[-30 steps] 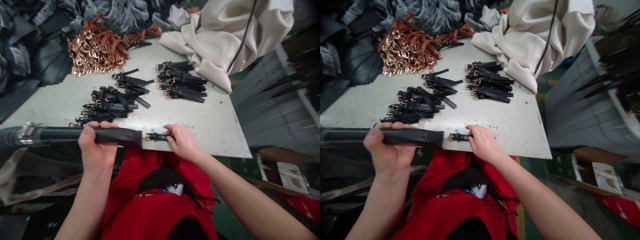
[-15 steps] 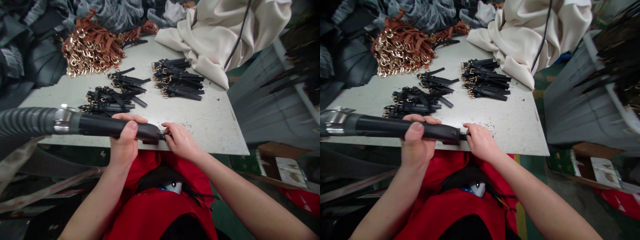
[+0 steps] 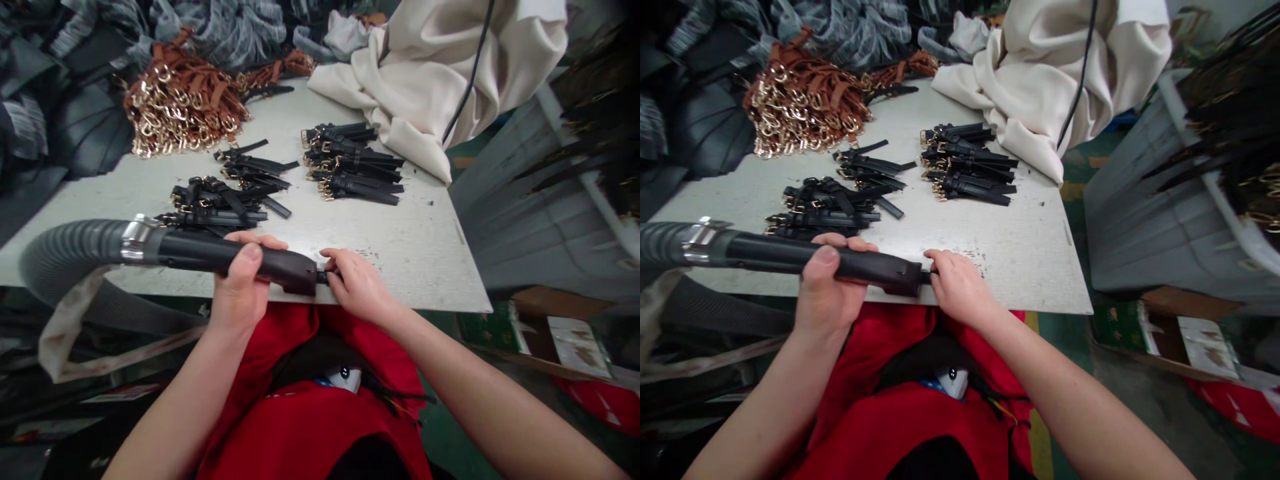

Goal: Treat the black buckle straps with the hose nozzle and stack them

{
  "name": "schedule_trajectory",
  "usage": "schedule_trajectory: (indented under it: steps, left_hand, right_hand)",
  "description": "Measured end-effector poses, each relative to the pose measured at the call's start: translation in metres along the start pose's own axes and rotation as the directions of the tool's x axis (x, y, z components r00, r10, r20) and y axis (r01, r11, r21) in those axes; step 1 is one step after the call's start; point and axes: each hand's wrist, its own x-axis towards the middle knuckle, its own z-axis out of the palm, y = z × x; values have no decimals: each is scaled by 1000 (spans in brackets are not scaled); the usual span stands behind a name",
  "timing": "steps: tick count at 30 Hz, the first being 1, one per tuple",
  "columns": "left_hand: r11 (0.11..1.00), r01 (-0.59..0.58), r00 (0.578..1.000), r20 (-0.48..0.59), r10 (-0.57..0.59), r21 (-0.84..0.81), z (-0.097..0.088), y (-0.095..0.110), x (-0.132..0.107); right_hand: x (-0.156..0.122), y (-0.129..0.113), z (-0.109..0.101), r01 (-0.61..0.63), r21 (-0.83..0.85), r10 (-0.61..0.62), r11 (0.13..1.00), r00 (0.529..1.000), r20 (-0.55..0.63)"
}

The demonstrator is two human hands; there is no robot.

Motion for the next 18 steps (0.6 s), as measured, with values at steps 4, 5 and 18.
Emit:
schedule_trajectory:
  steps: [4,5,18]
  left_hand:
    - [996,-88,977,-195,82,-23,-36,25,2]
    - [993,-108,970,-222,98,-36,-41,30,0]
    - [985,-39,986,-165,11,-170,-25,-3,-10]
  right_hand:
    - [0,-1,-2,25,-52,-23,998,999,29]
    - [0,-2,-3,38,-61,-35,997,999,40]
    - [-1,-2,-4,60,-93,-50,994,993,109]
